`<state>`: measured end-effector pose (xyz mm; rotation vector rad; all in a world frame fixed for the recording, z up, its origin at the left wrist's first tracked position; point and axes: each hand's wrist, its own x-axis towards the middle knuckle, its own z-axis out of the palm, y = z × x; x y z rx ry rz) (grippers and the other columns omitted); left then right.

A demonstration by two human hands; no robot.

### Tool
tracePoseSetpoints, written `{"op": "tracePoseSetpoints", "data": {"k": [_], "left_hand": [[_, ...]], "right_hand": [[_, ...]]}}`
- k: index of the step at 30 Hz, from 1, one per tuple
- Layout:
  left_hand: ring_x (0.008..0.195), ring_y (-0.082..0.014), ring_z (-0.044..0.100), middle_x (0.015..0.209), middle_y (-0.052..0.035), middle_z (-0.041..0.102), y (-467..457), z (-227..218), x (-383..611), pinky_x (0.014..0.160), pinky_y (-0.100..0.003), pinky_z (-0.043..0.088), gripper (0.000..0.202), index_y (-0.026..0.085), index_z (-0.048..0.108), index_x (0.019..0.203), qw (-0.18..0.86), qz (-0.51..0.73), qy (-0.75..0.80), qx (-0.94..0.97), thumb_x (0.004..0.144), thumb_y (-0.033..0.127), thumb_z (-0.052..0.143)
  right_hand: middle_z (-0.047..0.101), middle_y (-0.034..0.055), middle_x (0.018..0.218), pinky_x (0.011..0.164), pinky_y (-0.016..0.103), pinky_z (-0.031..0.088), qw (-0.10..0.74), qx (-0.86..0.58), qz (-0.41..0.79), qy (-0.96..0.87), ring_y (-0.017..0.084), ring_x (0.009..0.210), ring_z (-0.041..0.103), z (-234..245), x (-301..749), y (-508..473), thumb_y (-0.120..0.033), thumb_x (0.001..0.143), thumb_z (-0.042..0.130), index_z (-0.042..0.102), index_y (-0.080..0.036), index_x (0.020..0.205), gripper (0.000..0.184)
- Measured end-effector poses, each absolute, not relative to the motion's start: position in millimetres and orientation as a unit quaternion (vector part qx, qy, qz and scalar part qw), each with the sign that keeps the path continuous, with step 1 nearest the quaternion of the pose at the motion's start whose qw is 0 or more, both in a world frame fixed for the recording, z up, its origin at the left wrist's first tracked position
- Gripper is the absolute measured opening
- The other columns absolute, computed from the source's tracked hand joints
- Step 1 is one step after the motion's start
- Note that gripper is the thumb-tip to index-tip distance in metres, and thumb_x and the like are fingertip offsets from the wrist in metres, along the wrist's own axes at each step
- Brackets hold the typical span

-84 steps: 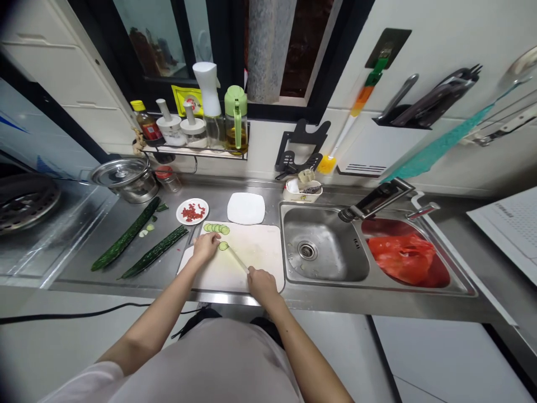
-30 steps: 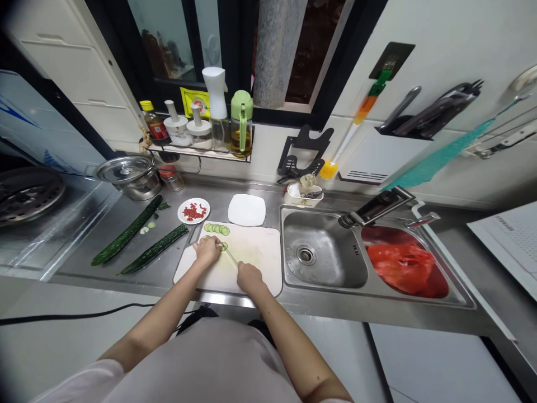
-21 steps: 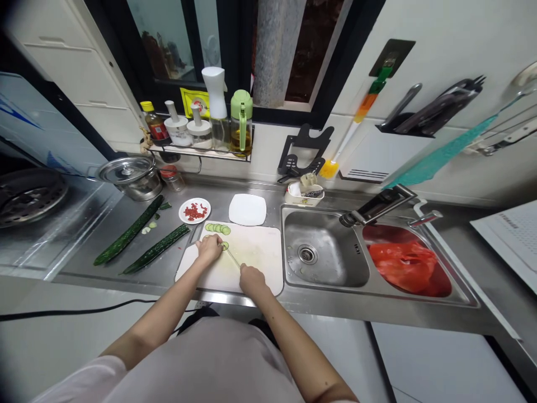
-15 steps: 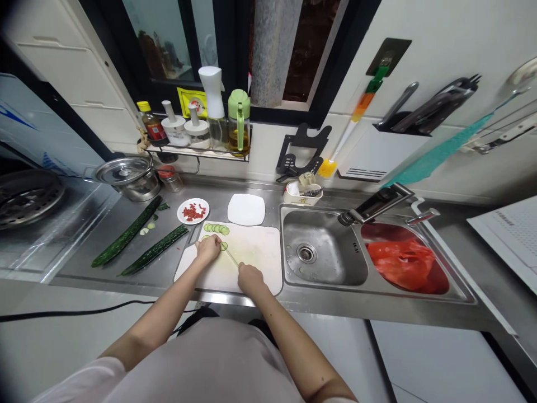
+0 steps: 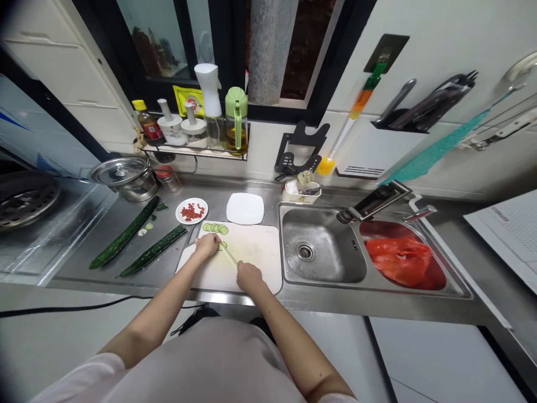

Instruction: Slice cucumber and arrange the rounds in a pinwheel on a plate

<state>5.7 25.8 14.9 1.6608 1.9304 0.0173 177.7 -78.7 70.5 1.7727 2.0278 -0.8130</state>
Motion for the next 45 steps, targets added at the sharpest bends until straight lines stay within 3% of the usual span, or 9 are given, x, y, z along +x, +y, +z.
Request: {"op": "tracePoseSetpoints", "data": {"k": [11,18,25,29,32,35,39,45], "left_hand": [[0.108,-0.0261,0.060,0.103,-0.0095,0.071,24,21,8,0.096,-0.042,0.032,0.022,0.023,0.067,0.091,0.289,-0.001,0.727,0.623,0.078,0.013,0.053],[0.110,-0.0260,0.058,0.102,-0.0079,0.071,17,20,11,0.094,-0.041,0.031,0.028,0.025,0.064,0.098,0.272,0.012,0.732,0.625,0.075,0.012,0.054],[0.106,-0.0264,0.059,0.099,-0.0064,0.072,12,26,15,0.093,-0.041,0.030,0.016,0.022,0.065,0.087,0.274,0.052,0.741,0.611,0.077,0.018,0.054],[0.103,-0.0252,0.061,0.094,-0.0047,0.072,11,34,16,0.094,-0.041,0.030,0.011,0.022,0.064,0.082,0.271,0.062,0.747,0.604,0.077,0.020,0.054],[0.098,-0.0229,0.062,0.091,-0.0028,0.072,8,36,13,0.094,-0.039,0.031,0.008,0.023,0.064,0.081,0.296,0.077,0.749,0.588,0.077,0.022,0.057],[0.092,-0.0201,0.064,0.089,-0.0010,0.072,1,34,7,0.091,-0.036,0.035,0.007,0.023,0.064,0.081,0.324,0.101,0.752,0.565,0.077,0.026,0.060],[0.088,-0.0180,0.064,0.087,0.0004,0.072,-9,28,-7,0.087,-0.032,0.039,0.010,0.023,0.065,0.081,0.330,0.121,0.762,0.544,0.078,0.031,0.062],[0.087,-0.0184,0.065,0.088,-0.0005,0.073,-11,22,-31,0.087,-0.033,0.041,0.013,0.023,0.068,0.083,0.318,0.138,0.782,0.519,0.078,0.034,0.061]], "right_hand": [[0.067,0.0176,0.105,0.074,0.033,0.046,0.152,0.629,-0.290,0.705,0.026,0.098,0.065,69,176,-78,-0.009,0.087,0.036,0.055,-0.014,0.113,0.032],[0.068,0.0132,0.101,0.068,0.029,0.036,0.105,0.645,-0.291,0.699,0.023,0.092,0.064,76,197,-88,-0.020,0.091,0.039,0.053,-0.017,0.111,0.024],[0.069,0.0080,0.098,0.066,0.026,0.029,0.045,0.681,-0.276,0.677,0.019,0.089,0.062,74,221,-98,-0.028,0.096,0.037,0.049,-0.020,0.115,0.024],[0.069,0.0085,0.097,0.066,0.025,0.029,0.037,0.685,-0.282,0.670,0.020,0.089,0.061,70,221,-100,-0.034,0.097,0.033,0.048,-0.020,0.117,0.029],[0.069,0.0075,0.097,0.067,0.025,0.031,0.034,0.685,-0.295,0.665,0.020,0.091,0.062,69,219,-101,-0.031,0.094,0.039,0.049,-0.021,0.118,0.028],[0.069,0.0071,0.102,0.070,0.024,0.033,0.033,0.681,-0.302,0.666,0.019,0.094,0.062,70,219,-101,-0.026,0.092,0.041,0.047,-0.021,0.125,0.034],[0.067,0.0086,0.111,0.074,0.025,0.036,0.016,0.670,-0.313,0.673,0.020,0.098,0.062,71,219,-99,-0.030,0.095,0.037,0.043,-0.022,0.134,0.040],[0.070,0.0097,0.099,0.072,0.024,0.036,-0.013,0.693,-0.304,0.654,0.019,0.091,0.062,67,217,-95,-0.026,0.093,0.042,0.048,-0.016,0.128,0.038]]}}
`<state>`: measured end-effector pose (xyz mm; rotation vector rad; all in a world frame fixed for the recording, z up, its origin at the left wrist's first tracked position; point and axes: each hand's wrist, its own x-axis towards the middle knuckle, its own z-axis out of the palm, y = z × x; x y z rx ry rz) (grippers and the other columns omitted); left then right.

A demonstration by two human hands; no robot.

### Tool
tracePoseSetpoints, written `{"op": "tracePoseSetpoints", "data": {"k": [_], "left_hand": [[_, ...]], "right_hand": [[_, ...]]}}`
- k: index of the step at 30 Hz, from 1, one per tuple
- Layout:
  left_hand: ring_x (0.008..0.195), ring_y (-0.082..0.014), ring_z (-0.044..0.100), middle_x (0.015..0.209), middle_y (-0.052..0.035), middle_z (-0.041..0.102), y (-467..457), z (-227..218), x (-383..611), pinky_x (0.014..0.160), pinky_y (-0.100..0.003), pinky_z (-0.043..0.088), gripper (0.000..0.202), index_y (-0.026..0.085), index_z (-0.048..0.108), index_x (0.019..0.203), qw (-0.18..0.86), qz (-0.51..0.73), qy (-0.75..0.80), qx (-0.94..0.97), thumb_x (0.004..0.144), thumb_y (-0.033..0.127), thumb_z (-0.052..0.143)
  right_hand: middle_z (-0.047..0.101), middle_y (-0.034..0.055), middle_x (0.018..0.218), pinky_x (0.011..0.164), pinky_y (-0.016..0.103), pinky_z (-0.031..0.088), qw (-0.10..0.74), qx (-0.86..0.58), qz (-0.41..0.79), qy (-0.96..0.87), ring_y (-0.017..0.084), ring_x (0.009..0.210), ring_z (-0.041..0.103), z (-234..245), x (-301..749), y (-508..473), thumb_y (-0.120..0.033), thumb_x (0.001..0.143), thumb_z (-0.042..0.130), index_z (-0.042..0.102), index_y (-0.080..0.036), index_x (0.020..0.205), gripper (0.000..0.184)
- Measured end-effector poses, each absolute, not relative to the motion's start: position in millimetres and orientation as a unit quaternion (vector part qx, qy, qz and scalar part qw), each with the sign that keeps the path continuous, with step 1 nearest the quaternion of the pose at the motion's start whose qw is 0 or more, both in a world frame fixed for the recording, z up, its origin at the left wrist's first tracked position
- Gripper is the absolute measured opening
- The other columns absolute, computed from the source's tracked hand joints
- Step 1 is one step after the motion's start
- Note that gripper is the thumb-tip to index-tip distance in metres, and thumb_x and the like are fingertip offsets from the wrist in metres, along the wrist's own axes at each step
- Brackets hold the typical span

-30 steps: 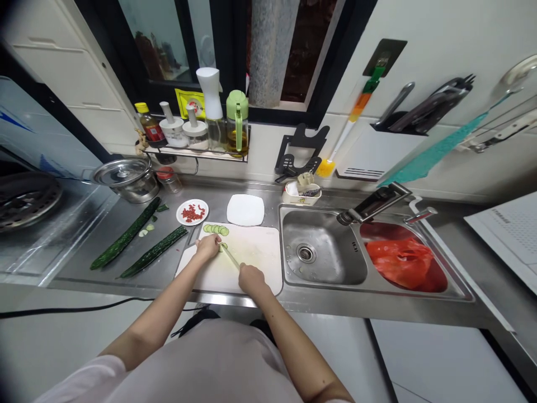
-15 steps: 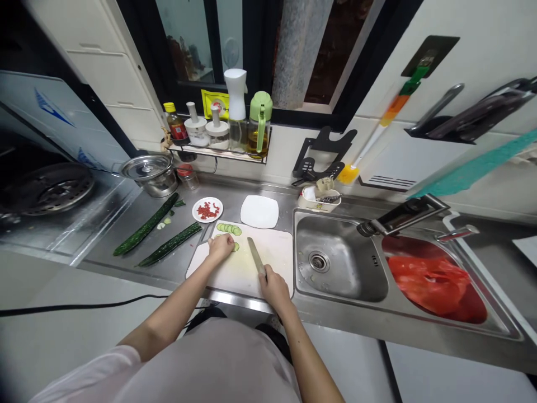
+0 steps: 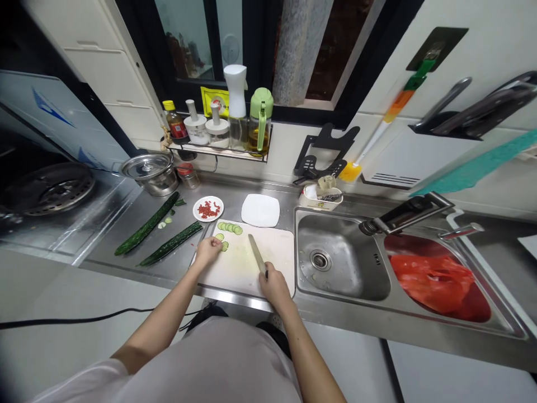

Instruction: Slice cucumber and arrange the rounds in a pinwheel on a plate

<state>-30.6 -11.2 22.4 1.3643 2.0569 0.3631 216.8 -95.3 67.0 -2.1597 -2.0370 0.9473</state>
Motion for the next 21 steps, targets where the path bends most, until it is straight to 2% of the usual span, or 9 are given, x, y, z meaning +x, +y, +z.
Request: {"op": "tracePoseSetpoints", "data": {"k": [4,9,13,17,21], "left_hand": [[0.090,-0.0195,0.064,0.088,-0.0011,0.071,-5,19,-41,0.092,-0.037,0.039,0.012,0.024,0.069,0.084,0.313,0.157,0.792,0.501,0.078,0.031,0.060],[0.090,-0.0196,0.064,0.087,0.0009,0.072,2,17,-47,0.095,-0.040,0.036,0.011,0.024,0.068,0.084,0.304,0.167,0.804,0.483,0.078,0.031,0.062],[0.092,-0.0200,0.063,0.091,0.0004,0.073,6,17,-49,0.091,-0.037,0.037,0.012,0.024,0.067,0.084,0.297,0.157,0.813,0.476,0.080,0.033,0.061],[0.097,-0.0218,0.063,0.092,-0.0009,0.072,7,14,-50,0.090,-0.036,0.035,0.013,0.025,0.065,0.090,0.274,0.135,0.813,0.496,0.081,0.031,0.058],[0.101,-0.0237,0.062,0.093,-0.0029,0.072,3,11,-47,0.091,-0.037,0.033,0.018,0.026,0.065,0.097,0.242,0.113,0.812,0.518,0.082,0.029,0.055]], "right_hand": [[0.070,0.0105,0.097,0.068,0.024,0.033,-0.023,-0.694,0.288,-0.659,0.019,0.088,0.062,69,215,-94,-0.020,0.091,0.042,0.053,-0.015,0.119,0.030],[0.069,0.0110,0.106,0.071,0.026,0.035,-0.052,-0.705,0.270,-0.654,0.022,0.094,0.063,72,215,-96,-0.029,0.097,0.034,0.048,-0.019,0.127,0.034],[0.068,0.0097,0.111,0.075,0.027,0.038,-0.026,-0.705,0.283,-0.650,0.022,0.098,0.063,69,218,-97,-0.033,0.098,0.033,0.044,-0.022,0.135,0.040],[0.068,0.0128,0.110,0.078,0.026,0.038,0.014,-0.716,0.280,-0.639,0.022,0.098,0.063,62,221,-97,-0.033,0.096,0.037,0.037,-0.016,0.141,0.048],[0.070,0.0113,0.103,0.074,0.025,0.036,0.004,-0.716,0.275,-0.641,0.021,0.093,0.063,60,222,-96,-0.030,0.094,0.040,0.050,-0.016,0.126,0.037]]}}
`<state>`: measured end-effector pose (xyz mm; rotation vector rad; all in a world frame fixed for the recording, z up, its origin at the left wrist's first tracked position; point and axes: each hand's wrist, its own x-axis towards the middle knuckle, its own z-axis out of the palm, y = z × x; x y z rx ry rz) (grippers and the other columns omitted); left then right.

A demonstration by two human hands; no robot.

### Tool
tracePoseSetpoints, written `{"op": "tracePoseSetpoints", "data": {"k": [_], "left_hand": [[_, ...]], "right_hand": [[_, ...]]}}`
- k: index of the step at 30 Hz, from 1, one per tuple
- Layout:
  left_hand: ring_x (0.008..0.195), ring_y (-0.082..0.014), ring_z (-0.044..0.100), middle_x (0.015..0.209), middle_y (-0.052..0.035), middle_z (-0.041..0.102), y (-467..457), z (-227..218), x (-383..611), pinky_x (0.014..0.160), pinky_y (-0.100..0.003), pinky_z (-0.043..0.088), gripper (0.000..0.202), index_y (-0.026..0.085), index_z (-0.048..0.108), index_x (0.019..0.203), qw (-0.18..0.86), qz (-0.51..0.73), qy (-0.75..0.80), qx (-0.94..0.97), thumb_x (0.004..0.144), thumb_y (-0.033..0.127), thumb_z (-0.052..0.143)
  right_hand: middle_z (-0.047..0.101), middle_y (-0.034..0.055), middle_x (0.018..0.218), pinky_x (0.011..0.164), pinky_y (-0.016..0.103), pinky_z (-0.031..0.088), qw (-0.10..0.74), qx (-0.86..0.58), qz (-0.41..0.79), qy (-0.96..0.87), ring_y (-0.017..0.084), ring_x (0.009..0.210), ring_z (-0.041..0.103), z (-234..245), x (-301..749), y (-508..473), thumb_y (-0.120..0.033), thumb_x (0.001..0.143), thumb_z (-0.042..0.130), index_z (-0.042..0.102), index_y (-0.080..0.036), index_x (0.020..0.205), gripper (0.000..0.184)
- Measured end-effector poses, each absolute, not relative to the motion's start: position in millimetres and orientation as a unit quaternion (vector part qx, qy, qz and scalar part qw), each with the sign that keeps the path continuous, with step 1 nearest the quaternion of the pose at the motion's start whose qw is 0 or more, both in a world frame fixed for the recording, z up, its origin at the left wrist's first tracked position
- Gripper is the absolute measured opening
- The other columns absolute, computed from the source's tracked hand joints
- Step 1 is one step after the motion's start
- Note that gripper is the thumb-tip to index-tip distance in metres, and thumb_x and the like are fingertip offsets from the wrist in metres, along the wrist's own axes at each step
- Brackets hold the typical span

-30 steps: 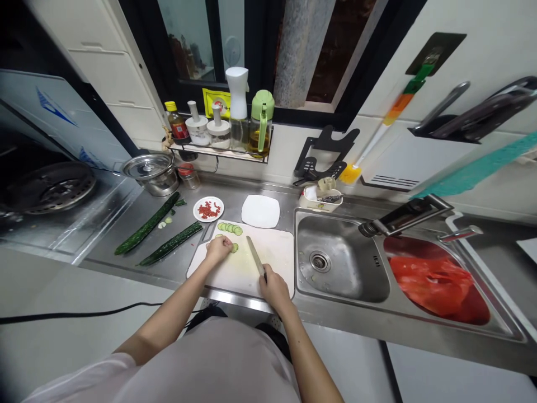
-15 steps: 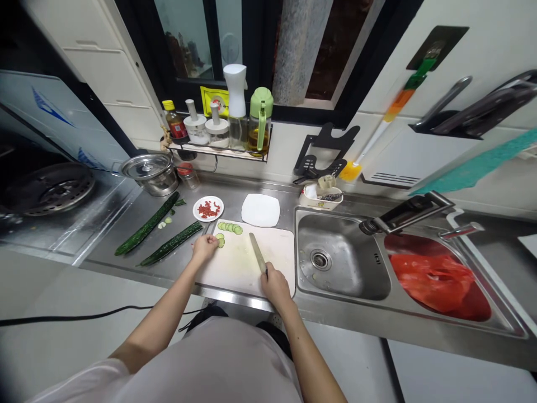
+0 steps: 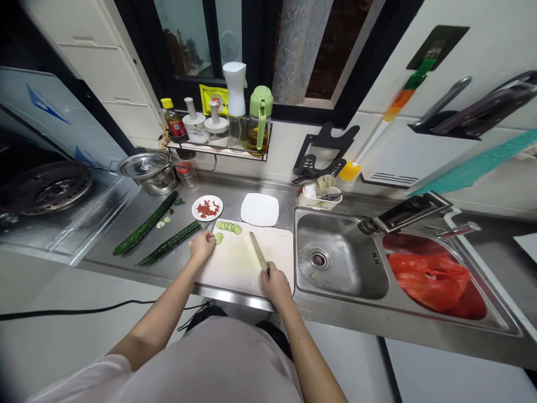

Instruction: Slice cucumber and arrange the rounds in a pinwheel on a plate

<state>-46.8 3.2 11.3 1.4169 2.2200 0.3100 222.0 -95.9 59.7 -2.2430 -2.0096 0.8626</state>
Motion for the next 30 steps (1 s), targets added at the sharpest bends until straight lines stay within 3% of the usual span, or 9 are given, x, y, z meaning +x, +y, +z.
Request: {"op": "tracePoseSetpoints", "data": {"k": [7,16,30], "left_hand": [[0.100,-0.0242,0.062,0.096,-0.0034,0.072,0,14,-45,0.092,-0.039,0.033,0.020,0.027,0.066,0.097,0.222,0.088,0.811,0.534,0.084,0.029,0.051],[0.104,-0.0248,0.059,0.099,-0.0046,0.071,-2,17,-44,0.093,-0.040,0.033,0.022,0.027,0.066,0.101,0.221,0.109,0.812,0.529,0.084,0.030,0.052],[0.115,-0.0295,0.049,0.118,-0.0106,0.061,31,25,9,0.096,-0.043,0.028,0.031,0.026,0.064,0.114,0.177,0.127,0.717,0.662,0.087,0.030,0.048]], "right_hand": [[0.069,0.0079,0.095,0.066,0.025,0.030,-0.021,-0.718,0.258,-0.646,0.019,0.086,0.061,60,223,-95,-0.023,0.093,0.039,0.052,-0.018,0.116,0.027],[0.069,0.0090,0.103,0.068,0.025,0.032,-0.007,-0.720,0.267,-0.641,0.019,0.089,0.063,64,225,-96,-0.032,0.099,0.031,0.047,-0.020,0.124,0.032],[0.070,0.0086,0.100,0.069,0.024,0.034,0.027,-0.726,0.282,-0.627,0.020,0.092,0.063,56,227,-100,-0.028,0.098,0.030,0.048,-0.018,0.123,0.032]]}}
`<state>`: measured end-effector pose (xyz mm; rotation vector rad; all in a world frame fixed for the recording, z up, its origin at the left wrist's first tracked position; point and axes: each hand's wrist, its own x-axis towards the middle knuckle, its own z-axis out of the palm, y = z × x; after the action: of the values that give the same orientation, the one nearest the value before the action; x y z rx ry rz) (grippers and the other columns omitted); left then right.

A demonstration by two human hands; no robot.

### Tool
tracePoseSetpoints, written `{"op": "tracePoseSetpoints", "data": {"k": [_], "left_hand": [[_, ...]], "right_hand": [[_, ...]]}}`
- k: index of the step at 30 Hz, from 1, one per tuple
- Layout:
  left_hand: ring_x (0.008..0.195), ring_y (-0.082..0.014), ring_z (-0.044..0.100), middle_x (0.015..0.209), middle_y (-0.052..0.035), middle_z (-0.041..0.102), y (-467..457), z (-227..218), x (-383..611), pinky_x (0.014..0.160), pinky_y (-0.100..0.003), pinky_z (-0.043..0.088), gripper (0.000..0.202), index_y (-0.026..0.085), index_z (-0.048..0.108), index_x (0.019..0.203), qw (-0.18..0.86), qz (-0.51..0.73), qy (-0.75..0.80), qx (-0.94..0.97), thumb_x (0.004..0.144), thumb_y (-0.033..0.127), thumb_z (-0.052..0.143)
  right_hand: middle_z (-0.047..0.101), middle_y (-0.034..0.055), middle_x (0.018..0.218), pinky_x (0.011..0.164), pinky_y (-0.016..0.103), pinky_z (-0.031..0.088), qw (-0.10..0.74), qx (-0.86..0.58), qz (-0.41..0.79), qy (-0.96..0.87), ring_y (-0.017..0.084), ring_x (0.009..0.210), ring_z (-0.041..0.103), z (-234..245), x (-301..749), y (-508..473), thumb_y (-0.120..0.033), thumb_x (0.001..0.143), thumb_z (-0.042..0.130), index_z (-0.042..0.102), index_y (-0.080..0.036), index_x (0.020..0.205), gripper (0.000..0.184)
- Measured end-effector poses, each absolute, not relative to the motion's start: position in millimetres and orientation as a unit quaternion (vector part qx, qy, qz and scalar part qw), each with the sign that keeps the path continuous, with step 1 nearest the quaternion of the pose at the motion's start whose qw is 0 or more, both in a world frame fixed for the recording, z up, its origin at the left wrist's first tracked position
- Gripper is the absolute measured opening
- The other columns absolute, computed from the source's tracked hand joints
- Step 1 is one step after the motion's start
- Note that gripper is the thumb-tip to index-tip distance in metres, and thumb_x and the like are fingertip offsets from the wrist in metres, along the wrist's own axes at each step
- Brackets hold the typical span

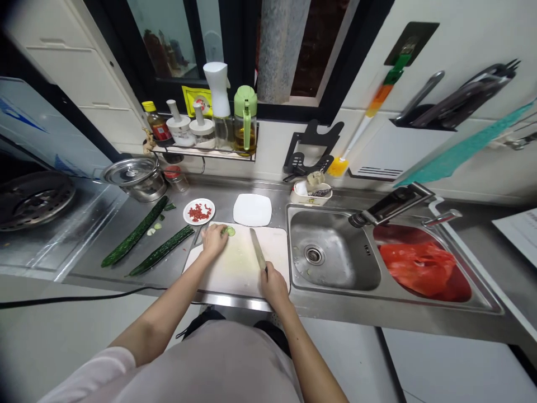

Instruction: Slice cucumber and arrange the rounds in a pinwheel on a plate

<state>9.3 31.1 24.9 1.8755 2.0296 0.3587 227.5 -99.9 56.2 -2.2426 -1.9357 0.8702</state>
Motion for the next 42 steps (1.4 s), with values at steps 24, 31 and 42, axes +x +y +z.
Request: {"op": "tracePoseSetpoints", "data": {"k": [24,31,42], "left_hand": [[0.095,-0.0197,0.064,0.095,0.0002,0.073,33,30,22,0.094,-0.038,0.032,0.016,0.024,0.066,0.091,0.341,0.124,0.721,0.591,0.079,0.020,0.057],[0.107,-0.0250,0.060,0.101,-0.0047,0.073,25,24,21,0.096,-0.042,0.030,0.021,0.025,0.069,0.094,0.267,0.068,0.715,0.643,0.083,0.018,0.052],[0.106,-0.0250,0.058,0.103,-0.0043,0.072,26,22,20,0.093,-0.042,0.031,0.024,0.026,0.070,0.092,0.257,0.038,0.713,0.651,0.083,0.016,0.049]], "right_hand": [[0.069,0.0085,0.103,0.069,0.026,0.031,0.026,-0.700,0.311,-0.642,0.020,0.094,0.063,63,228,-104,-0.026,0.097,0.031,0.049,-0.019,0.116,0.027],[0.069,0.0098,0.103,0.070,0.027,0.033,-0.022,-0.672,0.294,-0.679,0.020,0.094,0.063,73,222,-111,-0.024,0.097,0.031,0.050,-0.018,0.114,0.027],[0.068,0.0103,0.101,0.069,0.028,0.034,-0.064,-0.653,0.294,-0.695,0.021,0.093,0.063,75,212,-114,-0.021,0.096,0.032,0.050,-0.017,0.112,0.025]]}}
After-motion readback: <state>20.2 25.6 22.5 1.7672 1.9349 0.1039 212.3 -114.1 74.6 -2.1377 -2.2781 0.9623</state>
